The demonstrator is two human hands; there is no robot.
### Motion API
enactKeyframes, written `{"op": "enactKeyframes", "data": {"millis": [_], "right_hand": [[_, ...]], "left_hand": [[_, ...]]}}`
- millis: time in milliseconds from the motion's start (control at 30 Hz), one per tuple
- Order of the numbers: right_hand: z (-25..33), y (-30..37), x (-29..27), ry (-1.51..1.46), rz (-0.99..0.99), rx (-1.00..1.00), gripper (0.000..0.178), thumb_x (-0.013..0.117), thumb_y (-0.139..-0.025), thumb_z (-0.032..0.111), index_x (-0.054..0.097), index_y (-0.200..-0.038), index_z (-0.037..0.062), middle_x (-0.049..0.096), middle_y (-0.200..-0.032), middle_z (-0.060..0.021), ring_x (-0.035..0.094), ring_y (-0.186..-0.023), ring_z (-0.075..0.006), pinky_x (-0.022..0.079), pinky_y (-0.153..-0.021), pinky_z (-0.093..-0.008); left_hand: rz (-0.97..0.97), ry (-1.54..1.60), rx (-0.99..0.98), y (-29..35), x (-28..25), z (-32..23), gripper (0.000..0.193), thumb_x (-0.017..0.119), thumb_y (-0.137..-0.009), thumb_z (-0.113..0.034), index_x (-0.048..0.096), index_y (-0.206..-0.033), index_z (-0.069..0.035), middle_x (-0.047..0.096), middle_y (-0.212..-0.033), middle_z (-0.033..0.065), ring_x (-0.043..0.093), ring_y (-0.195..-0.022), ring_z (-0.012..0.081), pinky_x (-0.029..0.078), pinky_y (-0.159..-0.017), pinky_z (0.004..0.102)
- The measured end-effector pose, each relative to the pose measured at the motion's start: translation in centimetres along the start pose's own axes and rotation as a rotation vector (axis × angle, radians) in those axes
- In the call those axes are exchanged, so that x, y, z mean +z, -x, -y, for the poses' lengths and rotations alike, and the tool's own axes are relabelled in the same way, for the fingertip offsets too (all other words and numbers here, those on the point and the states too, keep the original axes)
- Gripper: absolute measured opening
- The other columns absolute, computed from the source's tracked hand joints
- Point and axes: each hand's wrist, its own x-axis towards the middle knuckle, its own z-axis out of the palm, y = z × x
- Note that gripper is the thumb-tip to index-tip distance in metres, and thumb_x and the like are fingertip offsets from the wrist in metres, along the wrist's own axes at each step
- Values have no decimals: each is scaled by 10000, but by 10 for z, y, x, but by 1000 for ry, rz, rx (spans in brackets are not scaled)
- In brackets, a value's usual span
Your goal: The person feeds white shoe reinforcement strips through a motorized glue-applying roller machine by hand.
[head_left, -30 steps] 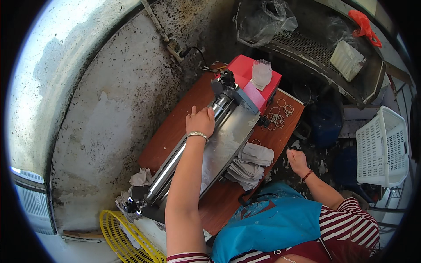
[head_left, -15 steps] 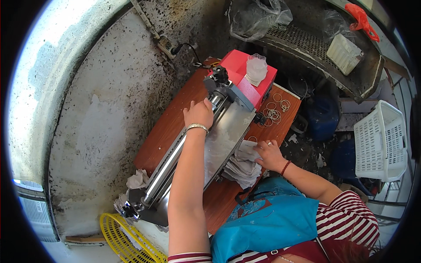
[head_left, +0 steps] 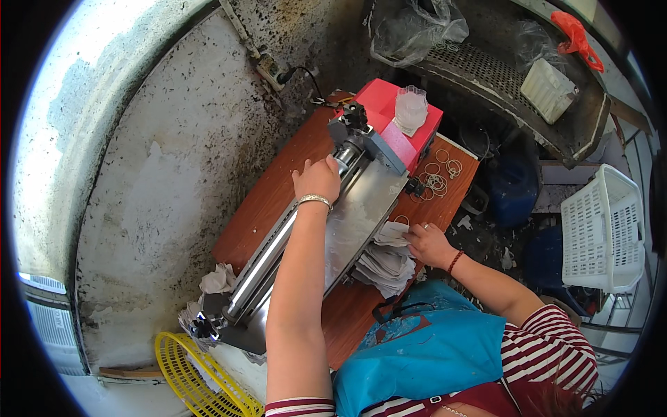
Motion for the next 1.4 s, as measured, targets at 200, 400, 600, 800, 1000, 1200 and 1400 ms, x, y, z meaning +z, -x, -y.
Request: {"op": "enactKeyframes", "data": {"millis": [200,400,600,800,1000,1200,1400], "right_hand": [[-7,-3,-4,-16,-64,-30,286,655,-727,162,640,-992,58,564,-926,-86,572,-872,-256,436,-772,-359],[15,-10,-59,-39,-163,-81,155,650,-678,129,619,-818,70,574,-848,-70,578,-736,-237,437,-679,-355],[70,-40,-123,-270,-265,-330,185,662,-649,110,624,-829,86,598,-840,-40,575,-688,-206,439,-628,-333],[134,-98,-114,-4,-357,-736,348,705,-656,211,618,-956,59,574,-991,-50,575,-800,-170,430,-734,-314],[174,-92,-51,-93,-217,-705,400,664,-758,337,594,-1024,47,549,-1052,-69,552,-886,-200,405,-785,-350],[164,-107,-57,-204,-239,-426,359,693,-753,242,575,-1049,79,540,-1046,-73,544,-905,-248,389,-780,-368],[162,-112,-60,-147,-137,-382,372,700,-750,228,574,-1074,98,539,-1056,-83,550,-897,-247,399,-774,-389]], "left_hand": [[49,-2,-23,10,-11,-2,536,192,-987,-350,631,-1143,-85,596,-1206,162,419,-1287,317,240,-1084,527],[21,4,-20,20,-12,8,541,182,-991,-368,614,-1181,-103,593,-1216,148,404,-1299,310,231,-1086,522],[52,23,-33,45,-20,40,557,165,-993,-402,576,-1233,-113,567,-1260,130,381,-1315,309,215,-1092,529],[393,-34,-70,70,-52,91,555,184,-980,-472,508,-1306,-161,475,-1374,84,236,-1391,308,174,-1100,550],[155,51,-102,112,-31,144,509,250,-968,-453,515,-1309,-184,439,-1412,45,230,-1393,314,195,-1099,530],[69,43,18,120,-34,123,494,235,-986,-395,534,-1276,-130,456,-1392,64,252,-1383,309,199,-1099,547],[72,99,-8,112,-29,116,459,255,-985,-373,567,-1218,-130,475,-1375,59,294,-1363,321,254,-1065,548]]}}
